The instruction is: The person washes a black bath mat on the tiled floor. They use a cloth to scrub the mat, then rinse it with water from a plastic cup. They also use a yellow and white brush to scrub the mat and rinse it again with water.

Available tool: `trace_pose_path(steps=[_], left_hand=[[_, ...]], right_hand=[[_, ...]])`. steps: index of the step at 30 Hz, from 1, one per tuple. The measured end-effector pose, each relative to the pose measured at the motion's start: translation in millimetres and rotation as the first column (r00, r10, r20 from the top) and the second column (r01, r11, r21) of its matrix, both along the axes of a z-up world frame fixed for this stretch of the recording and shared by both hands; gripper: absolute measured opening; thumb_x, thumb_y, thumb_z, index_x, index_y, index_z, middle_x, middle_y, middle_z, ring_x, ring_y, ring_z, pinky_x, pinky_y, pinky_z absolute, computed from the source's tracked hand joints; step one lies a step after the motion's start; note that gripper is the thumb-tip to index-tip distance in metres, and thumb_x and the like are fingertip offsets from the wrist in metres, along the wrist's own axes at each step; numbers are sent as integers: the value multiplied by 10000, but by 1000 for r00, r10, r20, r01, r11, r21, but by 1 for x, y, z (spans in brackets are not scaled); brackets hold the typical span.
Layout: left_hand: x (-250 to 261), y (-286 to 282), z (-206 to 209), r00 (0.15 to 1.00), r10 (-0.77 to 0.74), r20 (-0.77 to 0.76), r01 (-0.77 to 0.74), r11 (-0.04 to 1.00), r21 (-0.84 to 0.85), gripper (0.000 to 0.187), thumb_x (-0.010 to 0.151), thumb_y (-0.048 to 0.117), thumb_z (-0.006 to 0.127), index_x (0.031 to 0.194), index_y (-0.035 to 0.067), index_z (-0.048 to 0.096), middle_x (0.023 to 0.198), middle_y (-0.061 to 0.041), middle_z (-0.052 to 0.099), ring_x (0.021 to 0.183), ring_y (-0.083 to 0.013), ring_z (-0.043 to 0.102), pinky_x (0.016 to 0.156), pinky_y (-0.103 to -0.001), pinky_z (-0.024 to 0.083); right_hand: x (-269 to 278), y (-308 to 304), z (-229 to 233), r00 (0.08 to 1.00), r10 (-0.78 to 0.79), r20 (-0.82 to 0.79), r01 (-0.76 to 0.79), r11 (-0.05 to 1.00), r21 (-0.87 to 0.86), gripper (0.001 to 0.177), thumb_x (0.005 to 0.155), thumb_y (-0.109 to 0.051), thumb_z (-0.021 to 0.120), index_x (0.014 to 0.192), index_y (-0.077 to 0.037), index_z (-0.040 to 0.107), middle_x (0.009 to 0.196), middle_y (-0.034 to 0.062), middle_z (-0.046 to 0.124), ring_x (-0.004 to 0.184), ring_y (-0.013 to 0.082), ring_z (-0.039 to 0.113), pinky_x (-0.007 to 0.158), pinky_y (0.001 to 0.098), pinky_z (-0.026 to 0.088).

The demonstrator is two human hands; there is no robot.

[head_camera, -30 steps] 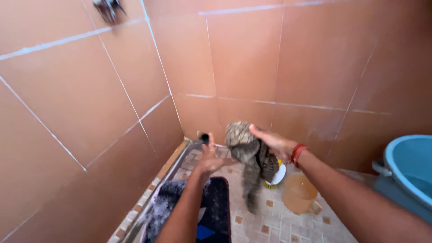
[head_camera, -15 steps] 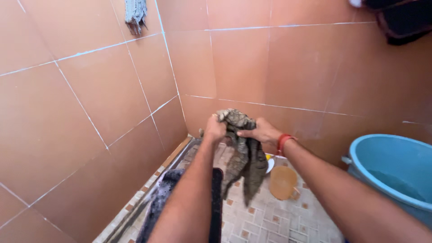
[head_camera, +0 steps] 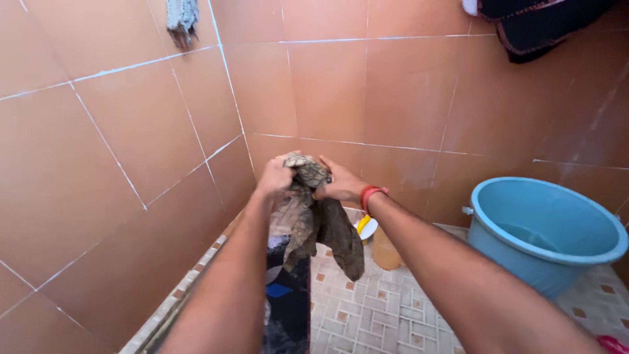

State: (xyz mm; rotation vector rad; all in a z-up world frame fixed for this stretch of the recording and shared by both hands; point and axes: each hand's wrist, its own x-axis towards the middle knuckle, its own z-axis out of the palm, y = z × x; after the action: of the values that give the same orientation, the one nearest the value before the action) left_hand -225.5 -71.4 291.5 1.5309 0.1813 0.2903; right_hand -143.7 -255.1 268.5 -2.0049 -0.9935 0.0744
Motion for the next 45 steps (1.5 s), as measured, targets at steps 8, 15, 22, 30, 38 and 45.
trace_pose_path(steps=[8, 15, 22, 30, 38, 45], left_hand=[[23, -14, -36, 953, -129, 276, 141, 990, -26, 600, 828, -138, 412, 1323, 68, 682, 1128, -99, 746, 981, -187, 714, 781, -316, 587], [41, -4, -48, 939, -2, 344, -3, 1000, 15, 586, 832, -143, 386, 1267, 51, 727, 1029, -90, 761, 887, -163, 713, 776, -289, 568], [64, 26, -88, 912, -51, 407, -85, 947, 309, 601, 718, -189, 404, 1159, 1, 764, 1042, -119, 773, 985, -184, 717, 920, -303, 544], [81, 48, -103, 963, 4, 270, -57, 980, 191, 551, 765, -179, 407, 1163, 0, 743, 1051, -110, 781, 968, -168, 726, 897, -283, 565], [102, 68, -128, 981, 38, 192, -74, 980, 187, 495, 812, -173, 419, 1172, -24, 724, 1063, -125, 777, 965, -161, 731, 886, -275, 570], [119, 77, -152, 965, 169, 203, -203, 965, 163, 449, 839, -169, 466, 1170, -30, 736, 1060, -112, 772, 957, -147, 711, 871, -260, 556]], right_hand=[[-22, 5, 19, 992, 22, -126, -12, 997, 77, 974, 576, -331, 894, 1433, -40, 536, 1279, 108, 701, 1182, 197, 649, 1024, 334, 504], [8, 29, 10, 997, -67, -26, 61, 980, -190, 675, 621, -378, 854, 1207, -71, 721, 1103, 102, 767, 1007, 207, 718, 911, 352, 550], [29, 42, -43, 982, -151, -112, 126, 971, -202, 720, 597, -440, 846, 1147, 6, 716, 1062, 180, 772, 971, 257, 732, 879, 371, 565], [62, 73, -62, 986, -161, -49, 137, 939, -315, 1030, 521, -624, 908, 1260, 32, 620, 1174, 179, 706, 1088, 283, 701, 959, 370, 545], [80, 97, -77, 974, -167, -151, 103, 928, -359, 793, 481, -617, 850, 1064, -85, 779, 982, 138, 804, 895, 262, 778, 831, 399, 598], [93, 119, -89, 958, -279, -61, 242, 907, -344, 740, 514, -571, 863, 1028, -44, 787, 986, 181, 784, 918, 291, 766, 850, 400, 577]])
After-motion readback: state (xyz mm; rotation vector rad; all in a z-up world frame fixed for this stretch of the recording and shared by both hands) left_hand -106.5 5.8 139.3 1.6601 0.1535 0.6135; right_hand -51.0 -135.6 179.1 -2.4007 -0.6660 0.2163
